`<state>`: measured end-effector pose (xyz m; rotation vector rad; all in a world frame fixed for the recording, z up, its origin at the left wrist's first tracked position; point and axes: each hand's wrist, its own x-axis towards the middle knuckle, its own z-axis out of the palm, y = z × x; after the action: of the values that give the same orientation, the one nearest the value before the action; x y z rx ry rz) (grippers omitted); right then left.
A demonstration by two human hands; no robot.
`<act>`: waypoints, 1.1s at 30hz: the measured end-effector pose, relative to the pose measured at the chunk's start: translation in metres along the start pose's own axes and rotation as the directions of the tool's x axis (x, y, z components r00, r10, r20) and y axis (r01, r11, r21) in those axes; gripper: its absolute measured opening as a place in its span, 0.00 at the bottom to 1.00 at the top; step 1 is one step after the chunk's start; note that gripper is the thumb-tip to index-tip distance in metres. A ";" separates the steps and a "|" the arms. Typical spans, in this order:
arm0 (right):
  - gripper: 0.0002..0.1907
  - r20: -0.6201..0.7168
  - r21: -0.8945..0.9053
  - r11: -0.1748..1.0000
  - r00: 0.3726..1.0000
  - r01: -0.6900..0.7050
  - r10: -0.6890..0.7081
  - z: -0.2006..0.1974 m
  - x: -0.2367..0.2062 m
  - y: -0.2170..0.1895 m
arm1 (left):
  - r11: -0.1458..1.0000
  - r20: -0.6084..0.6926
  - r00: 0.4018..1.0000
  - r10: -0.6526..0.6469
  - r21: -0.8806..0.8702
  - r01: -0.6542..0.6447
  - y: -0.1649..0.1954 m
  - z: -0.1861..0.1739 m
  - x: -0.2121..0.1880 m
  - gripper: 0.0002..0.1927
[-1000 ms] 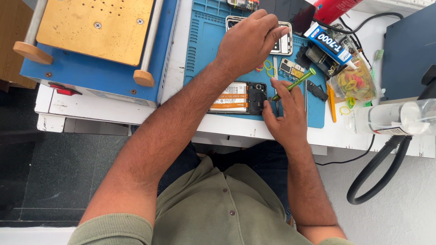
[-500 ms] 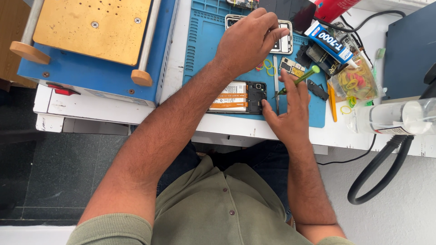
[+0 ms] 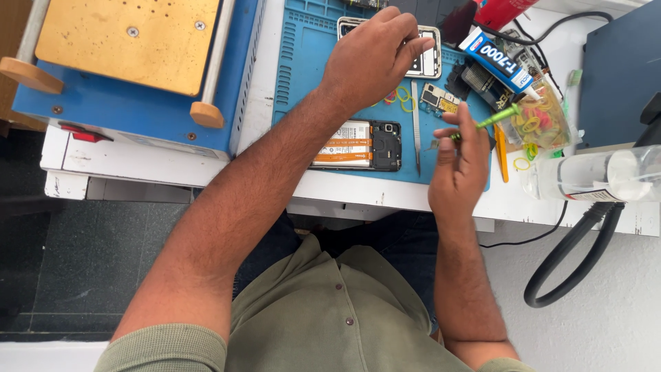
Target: The person uses a green screwdriver to remove screws from a disassembled smartphone and places them into a white phone housing. The person then picks up the phone housing and aligns a camera module into its cutout.
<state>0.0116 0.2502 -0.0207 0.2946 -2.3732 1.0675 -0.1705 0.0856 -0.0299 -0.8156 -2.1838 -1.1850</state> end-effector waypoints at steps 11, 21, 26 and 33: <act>0.45 0.037 0.332 0.943 0.999 -0.016 0.004 0.009 -0.022 0.009 | 1.000 -0.014 1.000 0.003 -0.005 -0.003 0.002 -0.002 0.000 0.19; 0.47 0.083 0.329 0.944 0.997 -0.030 0.003 0.011 -0.020 0.008 | 1.000 -0.026 1.000 0.011 -0.014 -0.011 0.000 0.001 -0.001 0.19; 0.46 0.088 0.314 0.949 0.996 -0.017 -0.011 0.011 -0.019 0.012 | 1.000 -0.029 1.000 0.007 -0.016 -0.008 -0.001 0.002 0.000 0.18; 0.46 0.080 0.333 0.943 0.996 0.002 -0.030 0.014 -0.017 0.008 | 1.000 -0.033 0.999 0.012 -0.009 -0.012 -0.001 0.001 0.000 0.18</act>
<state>0.0178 0.2453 -0.0428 0.4869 -2.2489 1.4762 -0.1711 0.0859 -0.0308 -0.8062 -2.1451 -1.1957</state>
